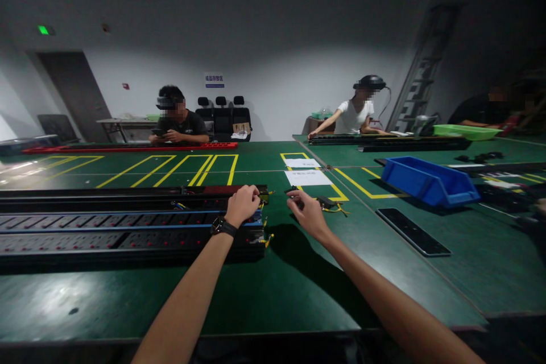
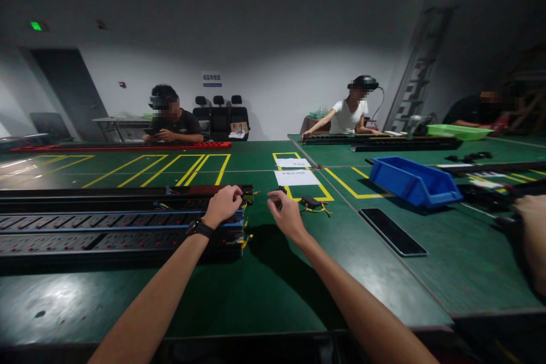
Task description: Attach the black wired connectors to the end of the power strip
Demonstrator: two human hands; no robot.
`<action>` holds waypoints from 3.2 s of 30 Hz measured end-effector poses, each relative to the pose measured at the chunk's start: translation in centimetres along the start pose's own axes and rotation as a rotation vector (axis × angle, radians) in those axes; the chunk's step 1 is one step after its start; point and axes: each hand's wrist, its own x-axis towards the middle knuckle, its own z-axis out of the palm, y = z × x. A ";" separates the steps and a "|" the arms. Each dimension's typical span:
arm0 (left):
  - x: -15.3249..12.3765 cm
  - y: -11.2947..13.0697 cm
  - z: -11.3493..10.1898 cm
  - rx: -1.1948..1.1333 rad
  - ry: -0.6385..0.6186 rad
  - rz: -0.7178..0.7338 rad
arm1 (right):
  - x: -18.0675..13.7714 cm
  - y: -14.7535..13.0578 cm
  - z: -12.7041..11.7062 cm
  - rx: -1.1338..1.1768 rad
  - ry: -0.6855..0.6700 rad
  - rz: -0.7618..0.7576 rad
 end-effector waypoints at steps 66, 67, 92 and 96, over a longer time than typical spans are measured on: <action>0.0 0.2 0.0 0.017 0.010 -0.003 | -2.5 -1.2 3.9 0.499 -0.531 0.089; 0.0 0.2 0.1 0.019 0.013 -0.005 | -2.5 -1.2 3.9 0.500 -0.536 0.088; -0.2 0.3 -0.2 0.011 0.004 -0.002 | -2.4 -1.6 3.4 0.451 -0.608 0.046; -0.1 0.2 0.0 0.023 0.004 -0.006 | -2.4 -1.6 3.5 0.457 -0.623 0.049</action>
